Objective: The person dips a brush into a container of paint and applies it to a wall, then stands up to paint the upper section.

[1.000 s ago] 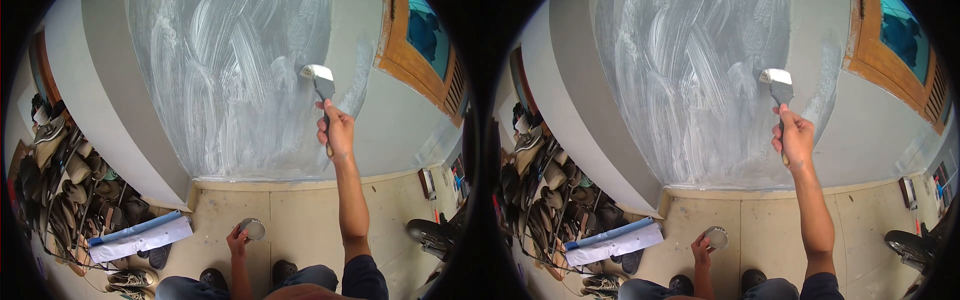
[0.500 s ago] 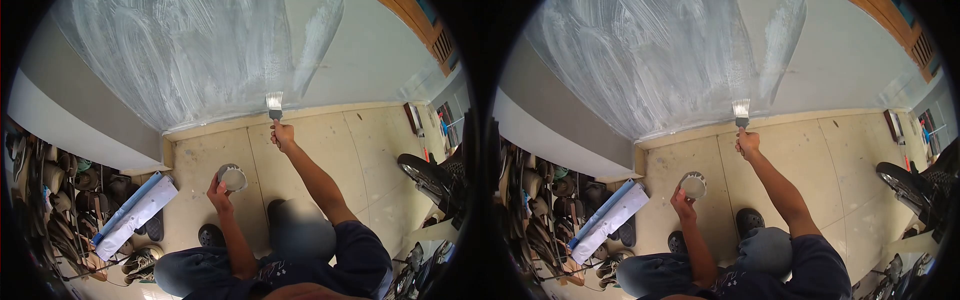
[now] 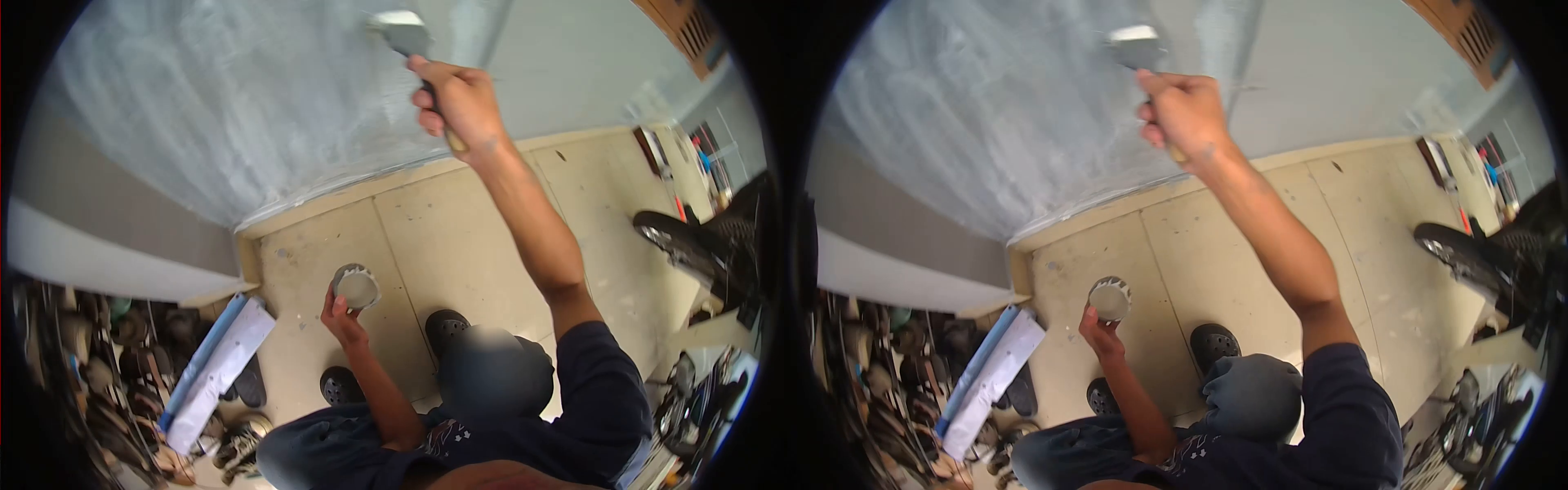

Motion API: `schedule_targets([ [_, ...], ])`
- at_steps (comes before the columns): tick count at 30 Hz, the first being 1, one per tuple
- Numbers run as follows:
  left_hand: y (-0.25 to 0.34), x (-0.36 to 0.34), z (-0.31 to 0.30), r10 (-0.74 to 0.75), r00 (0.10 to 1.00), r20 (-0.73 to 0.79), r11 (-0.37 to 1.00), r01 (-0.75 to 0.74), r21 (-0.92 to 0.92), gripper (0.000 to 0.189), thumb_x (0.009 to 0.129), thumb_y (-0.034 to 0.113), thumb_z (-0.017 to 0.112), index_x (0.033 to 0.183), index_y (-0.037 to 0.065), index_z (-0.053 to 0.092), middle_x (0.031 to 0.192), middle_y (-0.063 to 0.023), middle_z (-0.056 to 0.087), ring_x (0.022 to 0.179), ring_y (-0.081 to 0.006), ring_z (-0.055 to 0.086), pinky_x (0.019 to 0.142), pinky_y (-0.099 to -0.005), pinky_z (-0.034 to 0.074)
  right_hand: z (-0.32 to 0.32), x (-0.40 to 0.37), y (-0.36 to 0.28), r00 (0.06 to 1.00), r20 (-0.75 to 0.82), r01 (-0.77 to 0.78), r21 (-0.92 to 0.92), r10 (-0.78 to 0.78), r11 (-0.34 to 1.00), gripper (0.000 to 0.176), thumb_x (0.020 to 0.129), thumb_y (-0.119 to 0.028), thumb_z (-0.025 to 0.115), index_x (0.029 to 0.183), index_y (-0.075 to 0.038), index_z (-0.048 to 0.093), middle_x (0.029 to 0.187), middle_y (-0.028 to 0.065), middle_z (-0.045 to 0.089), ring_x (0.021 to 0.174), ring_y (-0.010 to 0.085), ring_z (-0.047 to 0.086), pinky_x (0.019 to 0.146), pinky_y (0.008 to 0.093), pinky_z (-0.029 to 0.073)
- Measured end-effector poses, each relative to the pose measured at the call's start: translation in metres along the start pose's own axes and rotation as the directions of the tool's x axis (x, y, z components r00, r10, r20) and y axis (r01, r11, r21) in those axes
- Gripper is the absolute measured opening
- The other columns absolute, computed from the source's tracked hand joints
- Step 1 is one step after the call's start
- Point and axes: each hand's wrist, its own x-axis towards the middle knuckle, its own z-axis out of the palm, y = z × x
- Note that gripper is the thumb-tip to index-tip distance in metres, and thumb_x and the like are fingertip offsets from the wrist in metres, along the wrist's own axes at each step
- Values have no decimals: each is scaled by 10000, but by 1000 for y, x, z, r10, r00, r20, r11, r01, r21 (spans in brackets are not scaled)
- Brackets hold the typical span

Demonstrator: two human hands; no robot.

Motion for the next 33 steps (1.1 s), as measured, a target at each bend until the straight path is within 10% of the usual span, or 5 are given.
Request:
schedule_targets([
  [5,-11,1,1,-34,996,80,999,33,10,585,795,414,469,1197,-10,492,1104,-154,575,971,-285,592,717,-388,534,-4,-7,16,999,-9,52,15,-52,999,318,888,-306,571,870,6,631,538,54,491,357,99,398,341,252,300],
  [14,-8,-8,12,-57,997,58,996,53,70,602,830,472,449,1242,35,470,1133,-141,570,993,-273,585,762,-384,507,-71,-11,189,928,-65,-360,90,366,929,364,912,-289,528,871,71,563,551,38,455,357,109,405,324,258,309],
  [33,-36,-9,10,-115,989,-91,993,118,28,558,854,387,442,1197,-53,469,1126,-179,544,1002,-286,568,772,-387,524,-55,-49,204,849,-51,-523,56,525,851,226,780,-179,566,637,-21,493,561,60,503,403,123,480,313,266,313],
])
